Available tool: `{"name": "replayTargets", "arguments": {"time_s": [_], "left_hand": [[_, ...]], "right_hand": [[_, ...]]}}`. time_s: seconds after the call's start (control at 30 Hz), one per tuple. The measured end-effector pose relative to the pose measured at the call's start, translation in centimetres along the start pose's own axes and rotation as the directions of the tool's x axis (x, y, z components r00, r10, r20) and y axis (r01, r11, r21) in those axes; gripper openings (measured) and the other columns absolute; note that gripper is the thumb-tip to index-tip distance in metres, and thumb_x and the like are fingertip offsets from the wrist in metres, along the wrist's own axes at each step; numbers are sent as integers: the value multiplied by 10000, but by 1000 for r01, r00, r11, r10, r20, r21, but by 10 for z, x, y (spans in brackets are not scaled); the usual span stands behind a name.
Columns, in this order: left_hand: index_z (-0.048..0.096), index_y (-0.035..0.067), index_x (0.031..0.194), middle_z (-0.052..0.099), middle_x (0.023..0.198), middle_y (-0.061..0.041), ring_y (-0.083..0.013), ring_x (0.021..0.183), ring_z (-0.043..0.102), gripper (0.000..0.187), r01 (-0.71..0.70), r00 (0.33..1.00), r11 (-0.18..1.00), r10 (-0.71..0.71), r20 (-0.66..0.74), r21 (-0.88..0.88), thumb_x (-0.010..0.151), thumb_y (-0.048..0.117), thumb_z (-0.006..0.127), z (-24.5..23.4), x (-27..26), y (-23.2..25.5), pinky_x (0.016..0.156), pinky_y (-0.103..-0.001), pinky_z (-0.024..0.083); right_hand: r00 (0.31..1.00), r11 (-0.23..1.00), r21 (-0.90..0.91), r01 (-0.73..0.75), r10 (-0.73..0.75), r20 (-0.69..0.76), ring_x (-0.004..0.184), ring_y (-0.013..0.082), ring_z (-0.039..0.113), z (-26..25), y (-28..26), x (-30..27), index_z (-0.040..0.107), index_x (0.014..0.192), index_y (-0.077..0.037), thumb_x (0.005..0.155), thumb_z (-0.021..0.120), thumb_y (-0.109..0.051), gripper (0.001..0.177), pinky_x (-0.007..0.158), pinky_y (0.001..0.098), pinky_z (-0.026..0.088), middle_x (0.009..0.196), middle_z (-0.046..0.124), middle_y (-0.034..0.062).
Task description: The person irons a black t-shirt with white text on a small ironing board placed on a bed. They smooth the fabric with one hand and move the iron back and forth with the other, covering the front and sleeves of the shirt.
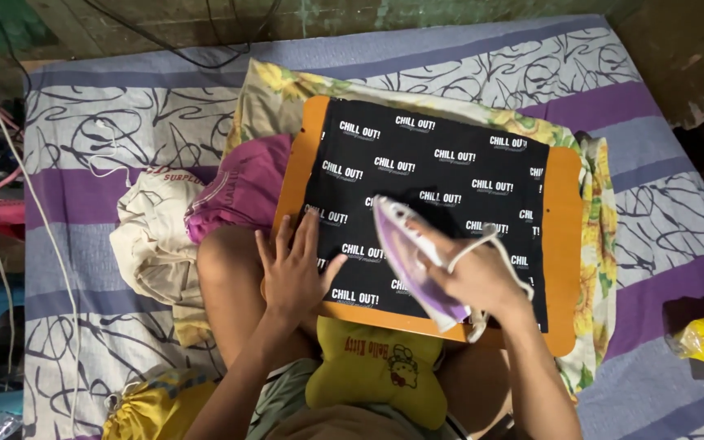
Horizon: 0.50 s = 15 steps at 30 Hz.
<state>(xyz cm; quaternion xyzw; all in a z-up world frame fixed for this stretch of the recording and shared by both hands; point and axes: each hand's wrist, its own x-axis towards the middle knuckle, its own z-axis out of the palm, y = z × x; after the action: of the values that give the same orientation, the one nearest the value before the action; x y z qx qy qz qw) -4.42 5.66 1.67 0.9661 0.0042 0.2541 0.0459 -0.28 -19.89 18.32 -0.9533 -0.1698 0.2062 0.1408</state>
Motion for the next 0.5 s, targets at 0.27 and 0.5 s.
{"name": "replayTargets", "arguments": {"time_s": [0.27, 0.5], "left_hand": [[546, 226, 1479, 539, 1502, 45, -281, 1371, 497, 811, -15, 999, 998, 17, -34, 58, 874, 763, 477, -5, 3, 1, 1132, -688, 289], [561, 214, 1473, 552, 1501, 37, -275, 1395, 483, 787, 5, 1000, 998, -4, -23, 57, 891, 737, 479, -7, 3, 4, 1149, -661, 277]], "right_hand": [[958, 960, 89, -266, 273, -87, 1158, 447, 649, -14, 32, 0, 400, 1518, -515, 905, 566, -415, 643, 1030, 554, 504, 1234, 700, 215], [903, 919, 173, -353, 384, -194, 1232, 443, 590, -27, 64, 6, 446, 1509, -455, 912, 573, -404, 613, 1072, 567, 451, 1319, 652, 198]]}}
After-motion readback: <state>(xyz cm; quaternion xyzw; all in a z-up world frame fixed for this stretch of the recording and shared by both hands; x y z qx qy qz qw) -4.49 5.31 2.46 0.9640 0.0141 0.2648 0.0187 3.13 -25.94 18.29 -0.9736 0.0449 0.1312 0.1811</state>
